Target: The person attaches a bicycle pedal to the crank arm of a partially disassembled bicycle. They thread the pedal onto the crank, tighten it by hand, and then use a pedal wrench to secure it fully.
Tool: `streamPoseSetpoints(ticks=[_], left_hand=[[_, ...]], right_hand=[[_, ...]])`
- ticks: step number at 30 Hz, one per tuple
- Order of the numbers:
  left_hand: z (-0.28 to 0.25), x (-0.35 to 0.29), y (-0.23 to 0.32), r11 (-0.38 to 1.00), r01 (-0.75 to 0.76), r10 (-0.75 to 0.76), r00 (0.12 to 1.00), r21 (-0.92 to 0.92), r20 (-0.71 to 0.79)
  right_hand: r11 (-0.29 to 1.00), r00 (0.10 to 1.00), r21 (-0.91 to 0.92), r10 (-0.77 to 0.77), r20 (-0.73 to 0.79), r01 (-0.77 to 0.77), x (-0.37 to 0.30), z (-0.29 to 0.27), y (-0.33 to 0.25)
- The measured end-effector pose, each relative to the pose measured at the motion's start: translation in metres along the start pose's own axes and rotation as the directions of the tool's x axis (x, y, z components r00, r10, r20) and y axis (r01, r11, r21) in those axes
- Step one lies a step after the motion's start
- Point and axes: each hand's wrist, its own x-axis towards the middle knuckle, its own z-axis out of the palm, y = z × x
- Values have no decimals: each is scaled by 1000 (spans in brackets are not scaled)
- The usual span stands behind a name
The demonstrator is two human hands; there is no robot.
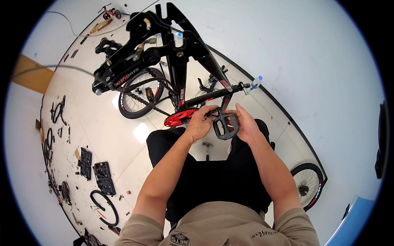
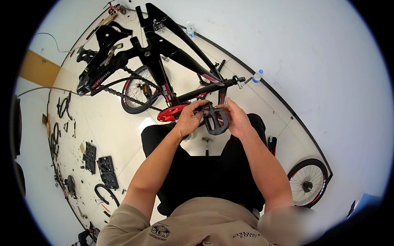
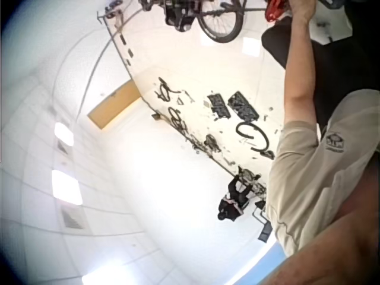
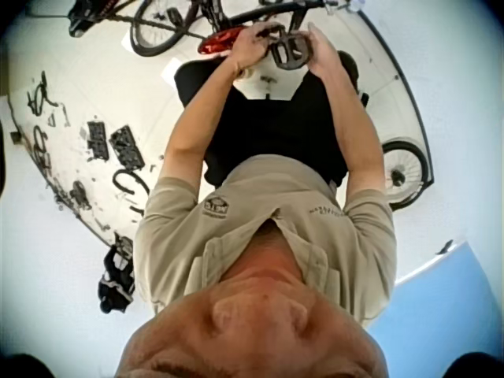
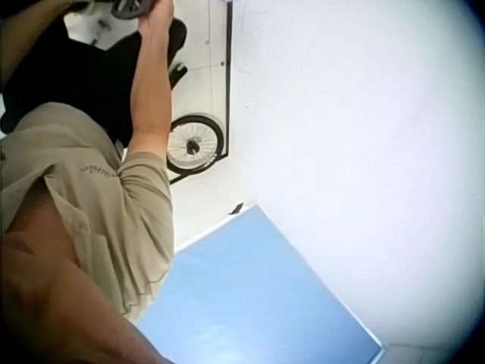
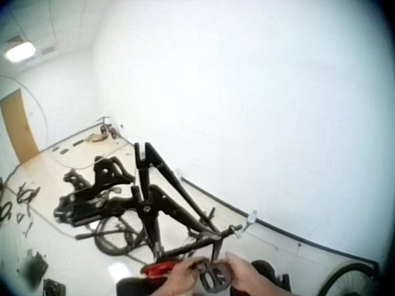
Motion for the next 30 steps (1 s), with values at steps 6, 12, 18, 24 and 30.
streamPoseSetpoints(ticks=[6, 12, 18, 24, 30], left_hand=[[-1, 2, -2, 993, 22, -26, 999, 115, 34], [-2, 2, -4, 993, 57, -63, 996, 101, 57], [0, 3, -8, 994, 86, -90, 994, 73, 54], [0, 3, -11, 996, 73, -76, 996, 57, 53], [-1, 4, -15, 997, 59, -62, 996, 54, 59]], right_hand=[[997, 995, 23, -72, -70, 74, 7, -14, 22], [993, 989, 24, -110, -102, 113, 11, -10, 23], [990, 988, 9, -137, -74, 138, 16, -12, 22], [991, 988, 64, -114, -99, 121, 20, -13, 27], [993, 991, 38, -107, -79, 111, 19, -12, 28]])
